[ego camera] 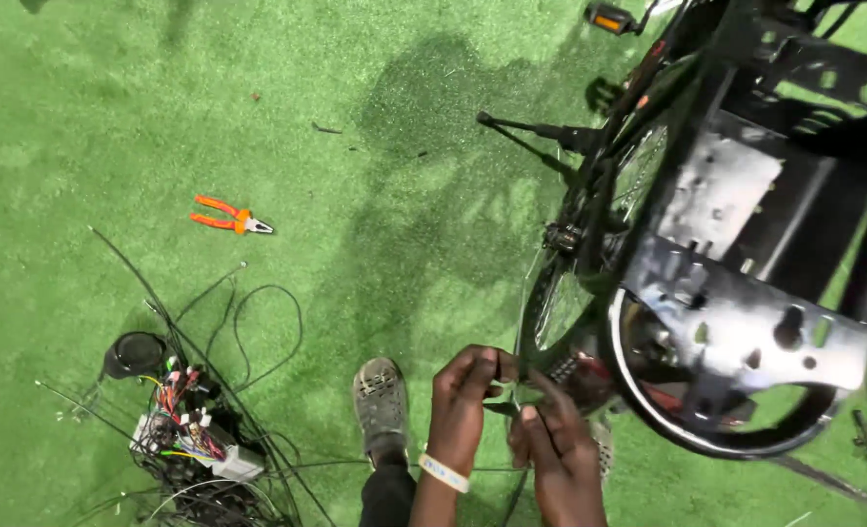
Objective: The person uses a cordless drill to attach a metal bracket to the frame of a bicycle. They then remove the bracket, pick up a black battery pack from a bucket, and place it into the frame's battery compartment.
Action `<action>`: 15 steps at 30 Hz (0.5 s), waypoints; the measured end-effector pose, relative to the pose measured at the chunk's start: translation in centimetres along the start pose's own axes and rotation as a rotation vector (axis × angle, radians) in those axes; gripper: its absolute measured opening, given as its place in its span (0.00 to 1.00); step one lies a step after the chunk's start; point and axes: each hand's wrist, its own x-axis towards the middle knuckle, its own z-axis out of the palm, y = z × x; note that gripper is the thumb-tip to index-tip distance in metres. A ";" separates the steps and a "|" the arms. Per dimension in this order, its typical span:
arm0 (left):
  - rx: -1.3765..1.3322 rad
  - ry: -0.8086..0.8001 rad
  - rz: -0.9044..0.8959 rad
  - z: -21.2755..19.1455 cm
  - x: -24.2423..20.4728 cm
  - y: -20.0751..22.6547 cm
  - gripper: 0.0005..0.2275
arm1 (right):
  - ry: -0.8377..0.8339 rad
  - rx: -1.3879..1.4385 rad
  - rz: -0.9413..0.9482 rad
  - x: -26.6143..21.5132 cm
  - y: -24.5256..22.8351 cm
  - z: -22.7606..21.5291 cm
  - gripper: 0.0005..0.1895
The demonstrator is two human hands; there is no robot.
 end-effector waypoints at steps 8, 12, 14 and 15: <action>0.111 0.192 0.014 -7.1 2.2 -1.1 0.08 | 0.045 -0.297 0.227 5.7 1.8 8.8 0.24; 0.183 0.191 -0.039 -8.0 3.7 -2.1 0.11 | 0.124 -0.622 0.344 6.8 0.5 9.4 0.17; 0.518 0.116 -0.127 -8.1 4.5 -1.9 0.10 | 0.190 -0.514 0.274 5.8 -1.6 9.2 0.14; 0.515 0.112 -0.129 -7.5 4.6 -1.8 0.10 | 0.194 -0.517 0.274 5.1 -2.0 7.8 0.14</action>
